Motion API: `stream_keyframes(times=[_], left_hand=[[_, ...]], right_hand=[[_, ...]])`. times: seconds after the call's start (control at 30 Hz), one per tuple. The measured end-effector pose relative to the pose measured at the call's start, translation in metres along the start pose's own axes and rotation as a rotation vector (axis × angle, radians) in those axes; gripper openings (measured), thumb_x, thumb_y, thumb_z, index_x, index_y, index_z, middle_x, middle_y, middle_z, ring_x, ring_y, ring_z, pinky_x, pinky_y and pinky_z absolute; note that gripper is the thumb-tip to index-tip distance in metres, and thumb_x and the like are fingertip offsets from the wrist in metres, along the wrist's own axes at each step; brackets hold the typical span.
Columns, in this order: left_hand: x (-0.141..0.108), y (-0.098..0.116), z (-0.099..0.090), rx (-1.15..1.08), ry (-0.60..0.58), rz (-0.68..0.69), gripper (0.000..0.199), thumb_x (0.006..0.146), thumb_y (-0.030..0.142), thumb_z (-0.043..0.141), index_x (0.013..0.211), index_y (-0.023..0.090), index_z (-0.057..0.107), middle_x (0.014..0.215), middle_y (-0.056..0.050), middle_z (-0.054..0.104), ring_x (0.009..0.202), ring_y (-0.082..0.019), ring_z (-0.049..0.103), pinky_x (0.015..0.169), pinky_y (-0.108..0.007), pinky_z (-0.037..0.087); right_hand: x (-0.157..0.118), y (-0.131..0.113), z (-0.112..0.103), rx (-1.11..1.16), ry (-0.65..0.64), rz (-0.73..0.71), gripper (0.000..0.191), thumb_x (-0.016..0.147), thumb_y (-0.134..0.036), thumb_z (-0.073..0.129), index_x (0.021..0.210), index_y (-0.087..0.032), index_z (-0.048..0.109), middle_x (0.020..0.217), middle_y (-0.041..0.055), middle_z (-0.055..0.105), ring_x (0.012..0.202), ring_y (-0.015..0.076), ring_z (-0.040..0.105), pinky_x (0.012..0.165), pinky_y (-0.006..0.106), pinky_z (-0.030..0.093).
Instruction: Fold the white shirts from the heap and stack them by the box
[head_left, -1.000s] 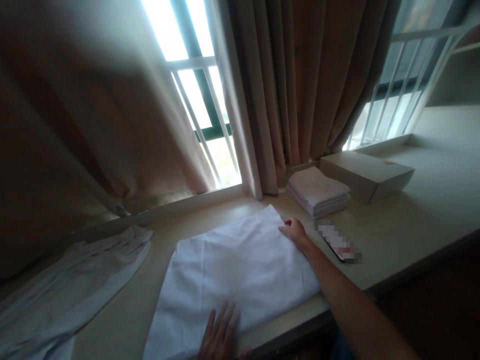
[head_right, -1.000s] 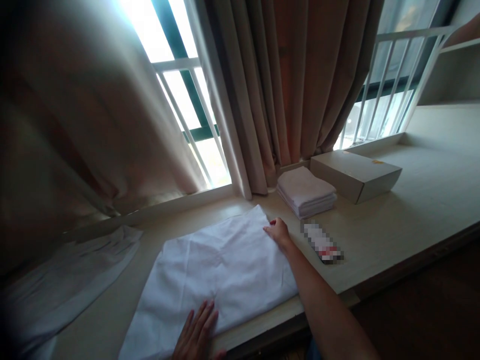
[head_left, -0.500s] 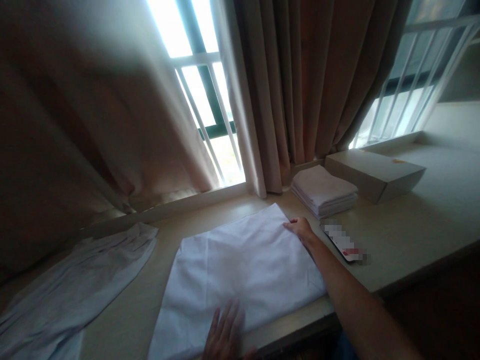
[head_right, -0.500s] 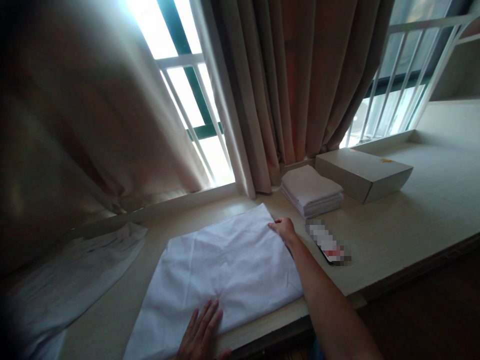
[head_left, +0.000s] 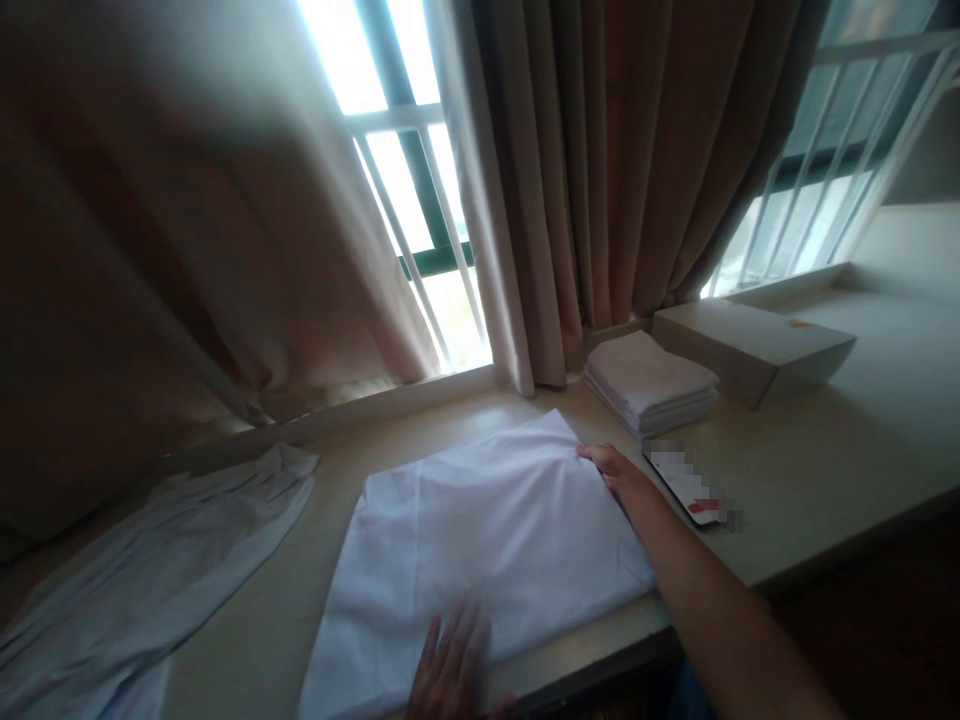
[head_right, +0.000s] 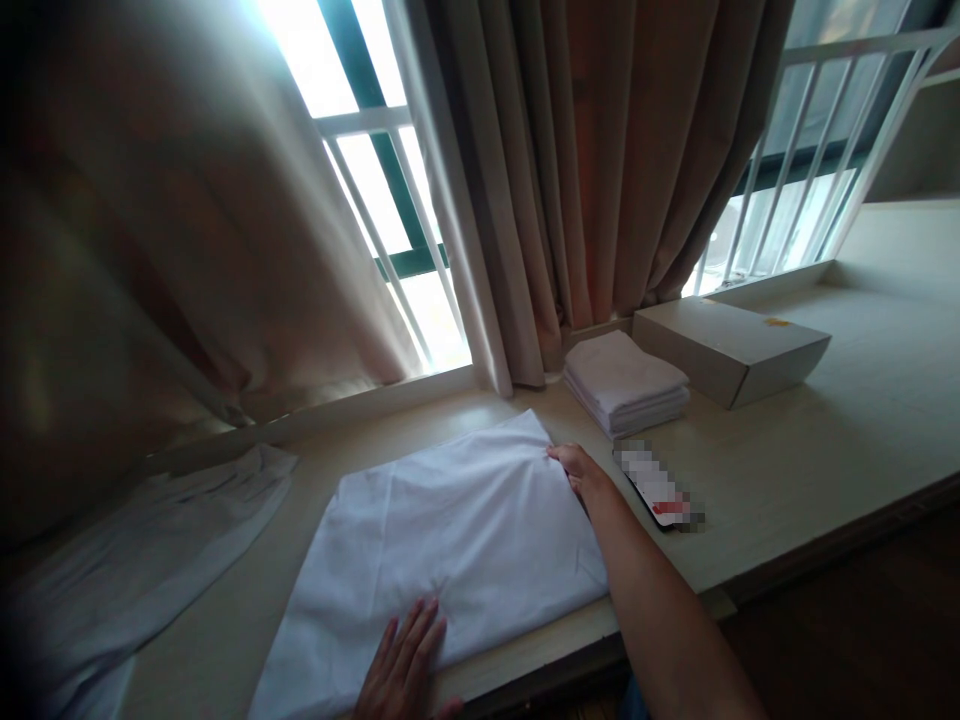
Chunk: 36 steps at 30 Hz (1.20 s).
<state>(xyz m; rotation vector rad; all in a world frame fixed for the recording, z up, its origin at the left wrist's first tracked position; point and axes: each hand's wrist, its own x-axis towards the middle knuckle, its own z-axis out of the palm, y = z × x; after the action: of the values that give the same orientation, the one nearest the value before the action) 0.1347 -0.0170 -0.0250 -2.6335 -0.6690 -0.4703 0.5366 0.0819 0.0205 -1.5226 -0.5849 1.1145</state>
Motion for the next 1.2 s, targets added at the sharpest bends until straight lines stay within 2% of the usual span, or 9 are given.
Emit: stream_keyframes(times=[0.13,0.3,0.47,0.57,0.67,0.83,0.93,1.07,1.2], left_hand=[[0.0,0.0,0.0,0.003,-0.016,-0.005,0.072,0.082,0.051,0.055,0.142,0.015,0.039,0.144,-0.013,0.045,0.137,-0.029,0.035,0.11,-0.046,0.033],[0.001,-0.001,0.0,-0.001,-0.016,-0.002,0.072,0.082,0.052,0.055,0.142,0.015,0.039,0.145,-0.012,0.045,0.137,-0.029,0.036,0.111,-0.045,0.03],[-0.002,-0.004,0.002,0.024,0.011,-0.011,0.075,0.08,0.054,0.055,0.142,0.015,0.039,0.142,-0.013,0.048,0.136,-0.029,0.036,0.111,-0.045,0.028],[-0.002,-0.004,0.003,0.059,0.017,-0.03,0.075,0.081,0.057,0.052,0.143,0.015,0.038,0.141,-0.014,0.049,0.135,-0.027,0.038,0.111,-0.043,0.028],[-0.001,-0.003,0.003,0.087,0.004,-0.037,0.074,0.082,0.057,0.05,0.143,0.018,0.038,0.141,-0.012,0.049,0.134,-0.027,0.039,0.109,-0.042,0.029],[-0.006,-0.006,0.004,0.116,0.001,-0.054,0.073,0.081,0.059,0.051,0.142,0.021,0.041,0.14,-0.011,0.051,0.131,-0.027,0.042,0.105,-0.042,0.033],[-0.006,-0.005,0.004,0.113,0.022,-0.071,0.07,0.08,0.059,0.053,0.138,0.02,0.045,0.138,-0.011,0.052,0.128,-0.028,0.046,0.105,-0.044,0.033],[0.027,0.015,-0.011,0.019,0.054,-0.08,0.068,0.081,0.053,0.057,0.137,0.016,0.046,0.141,-0.013,0.049,0.133,-0.03,0.041,0.107,-0.047,0.033],[0.103,0.059,-0.029,-0.173,-0.019,0.035,0.064,0.087,0.046,0.052,0.143,0.018,0.038,0.152,-0.011,0.033,0.14,-0.032,0.029,0.109,-0.054,0.033]], right_hand=[[0.005,0.002,-0.001,-0.122,0.083,-0.044,0.022,0.073,-0.022,0.067,0.092,-0.01,0.066,0.077,0.0083,0.07,0.073,0.0218,0.066,0.063,0.028,0.05],[0.01,0.003,-0.007,-0.23,0.204,-0.125,0.044,0.06,-0.008,0.072,0.104,-0.011,0.064,0.096,0.0101,0.069,0.093,0.0213,0.063,0.074,0.023,0.047],[0.003,0.004,-0.012,-0.187,0.14,-0.108,0.051,0.072,-0.024,0.069,0.119,-0.009,0.057,0.094,0.0111,0.07,0.077,0.0191,0.066,0.061,0.023,0.049],[-0.006,0.005,-0.014,-0.166,0.018,-0.049,0.046,0.069,-0.033,0.074,0.105,-0.007,0.064,0.085,0.0122,0.071,0.067,0.021,0.066,0.054,0.026,0.049],[-0.015,0.004,-0.012,-0.154,-0.094,-0.023,0.032,0.064,-0.028,0.077,0.085,-0.007,0.068,0.076,0.0122,0.071,0.062,0.0224,0.066,0.052,0.027,0.049],[-0.024,-0.001,-0.002,-0.15,-0.176,-0.04,0.018,0.072,-0.021,0.065,0.086,-0.01,0.069,0.078,0.0097,0.072,0.066,0.0207,0.067,0.059,0.028,0.052],[-0.026,-0.003,0.001,-0.226,-0.121,-0.05,0.019,0.069,-0.017,0.067,0.086,-0.009,0.068,0.077,0.0097,0.072,0.069,0.0221,0.067,0.061,0.029,0.052],[-0.029,-0.014,-0.01,-0.376,0.092,-0.136,0.04,0.067,-0.014,0.07,0.106,-0.011,0.062,0.099,0.0126,0.069,0.096,0.027,0.064,0.081,0.033,0.048],[-0.057,-0.024,-0.017,-0.65,0.26,-0.328,0.036,0.08,-0.017,0.061,0.115,-0.012,0.059,0.113,0.0182,0.063,0.111,0.0297,0.057,0.096,0.037,0.039]])
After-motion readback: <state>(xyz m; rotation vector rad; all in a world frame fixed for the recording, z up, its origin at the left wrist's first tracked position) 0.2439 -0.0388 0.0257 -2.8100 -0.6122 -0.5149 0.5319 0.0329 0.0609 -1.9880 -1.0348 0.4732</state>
